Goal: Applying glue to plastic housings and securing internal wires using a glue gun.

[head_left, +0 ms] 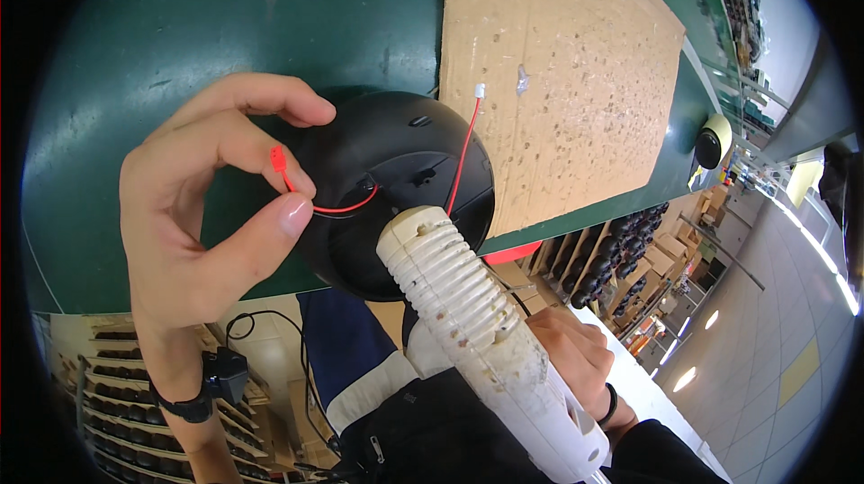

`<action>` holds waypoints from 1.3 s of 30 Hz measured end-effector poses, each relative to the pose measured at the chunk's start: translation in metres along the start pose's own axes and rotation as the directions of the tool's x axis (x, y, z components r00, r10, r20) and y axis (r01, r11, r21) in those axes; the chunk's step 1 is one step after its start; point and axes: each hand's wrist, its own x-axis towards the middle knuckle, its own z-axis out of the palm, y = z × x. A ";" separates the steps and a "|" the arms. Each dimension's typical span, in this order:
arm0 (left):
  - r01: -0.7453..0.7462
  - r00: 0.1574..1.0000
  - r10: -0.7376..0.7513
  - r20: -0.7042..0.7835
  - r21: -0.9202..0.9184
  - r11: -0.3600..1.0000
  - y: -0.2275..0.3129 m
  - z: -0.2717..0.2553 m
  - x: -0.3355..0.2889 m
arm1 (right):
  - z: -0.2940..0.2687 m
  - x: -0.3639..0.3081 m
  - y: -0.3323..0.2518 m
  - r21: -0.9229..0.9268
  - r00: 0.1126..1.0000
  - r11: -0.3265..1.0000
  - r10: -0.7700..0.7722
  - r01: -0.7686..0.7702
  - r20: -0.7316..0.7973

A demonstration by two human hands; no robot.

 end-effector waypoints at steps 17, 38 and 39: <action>0.199 0.951 -0.158 -0.267 0.135 0.971 0.023 0.039 -0.067 | -0.010 -0.013 -0.007 0.024 0.998 0.999 0.043 -0.044 0.043; 0.118 0.973 -0.129 0.193 0.066 0.991 0.054 0.047 0.034 | -0.008 -0.039 -0.029 -0.025 0.988 0.989 0.147 -0.146 0.049; 0.158 0.964 -0.165 0.210 0.048 0.986 0.051 0.046 0.036 | -0.008 -0.039 -0.029 -0.030 0.986 0.987 0.157 -0.155 0.048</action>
